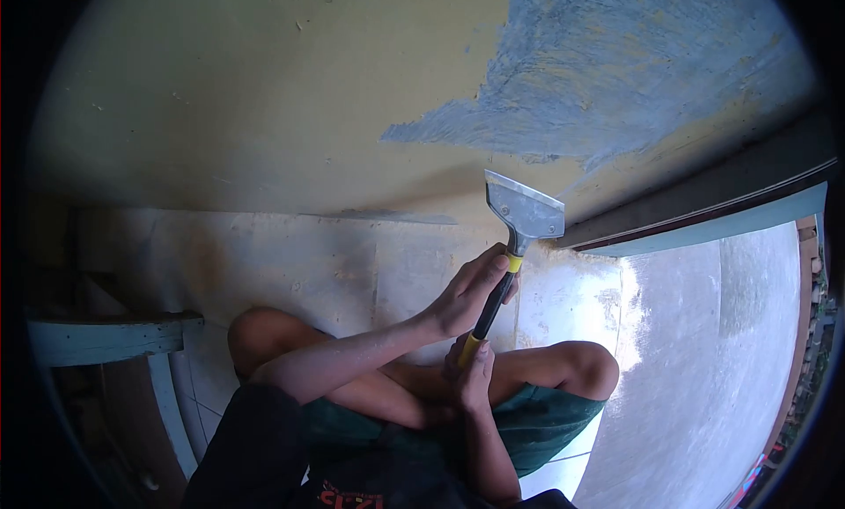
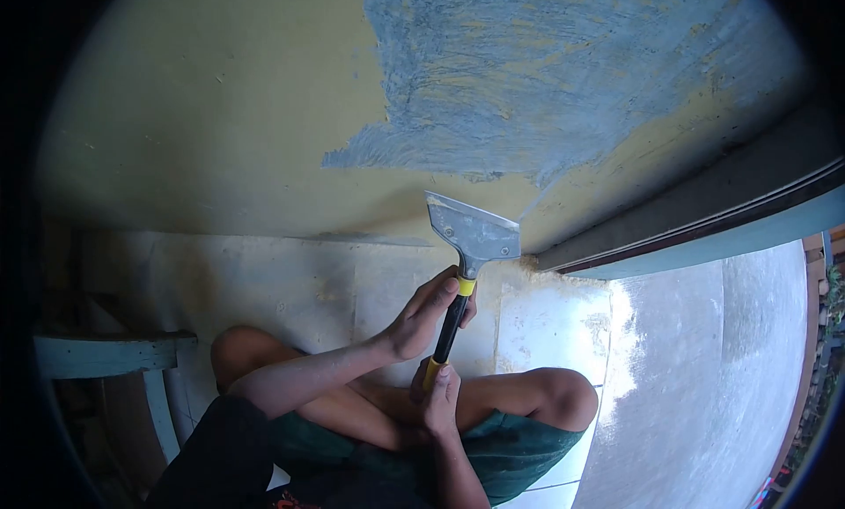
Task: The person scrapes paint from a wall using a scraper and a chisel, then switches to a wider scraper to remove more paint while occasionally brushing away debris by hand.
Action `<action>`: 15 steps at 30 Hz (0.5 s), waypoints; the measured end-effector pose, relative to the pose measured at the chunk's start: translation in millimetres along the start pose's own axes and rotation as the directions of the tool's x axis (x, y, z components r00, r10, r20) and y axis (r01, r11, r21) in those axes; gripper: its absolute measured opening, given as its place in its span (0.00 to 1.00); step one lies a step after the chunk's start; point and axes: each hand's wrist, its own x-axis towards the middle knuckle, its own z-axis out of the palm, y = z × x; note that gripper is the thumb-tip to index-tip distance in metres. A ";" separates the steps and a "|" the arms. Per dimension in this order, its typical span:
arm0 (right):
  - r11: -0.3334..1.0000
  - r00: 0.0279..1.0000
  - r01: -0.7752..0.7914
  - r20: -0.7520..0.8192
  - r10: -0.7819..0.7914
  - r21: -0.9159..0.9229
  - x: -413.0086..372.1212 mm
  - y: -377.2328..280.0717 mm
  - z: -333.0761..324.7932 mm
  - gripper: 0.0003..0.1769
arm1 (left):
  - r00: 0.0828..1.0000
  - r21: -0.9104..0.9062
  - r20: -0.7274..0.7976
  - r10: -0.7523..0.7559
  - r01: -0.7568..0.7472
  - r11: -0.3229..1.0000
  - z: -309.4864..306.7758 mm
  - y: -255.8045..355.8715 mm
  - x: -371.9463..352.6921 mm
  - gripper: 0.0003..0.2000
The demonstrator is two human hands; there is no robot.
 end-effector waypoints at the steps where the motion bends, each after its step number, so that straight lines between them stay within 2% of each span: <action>1: 1.000 1.000 -0.002 0.001 0.002 0.000 -0.6 2.2 -0.6 0.31 | 1.000 0.006 0.011 -0.028 0.028 1.000 -1.1 -7.3 -0.9 0.21; 3: 0.999 0.998 -0.050 -0.043 0.050 0.013 -0.6 3.3 -0.6 0.31 | 0.999 0.036 0.017 -0.036 0.035 0.999 -0.2 -10.2 1.5 0.21; 7: 0.999 0.998 -0.037 -0.049 0.036 -0.007 4.9 0.5 0.4 0.31 | 1.000 0.058 -0.016 -0.023 0.024 0.998 -0.3 -5.8 5.8 0.22; 15: 1.000 0.999 -0.026 -0.021 0.026 0.007 13.5 2.4 -4.6 0.31 | 0.998 0.098 0.018 -0.054 0.052 0.994 -10.5 -4.4 14.1 0.22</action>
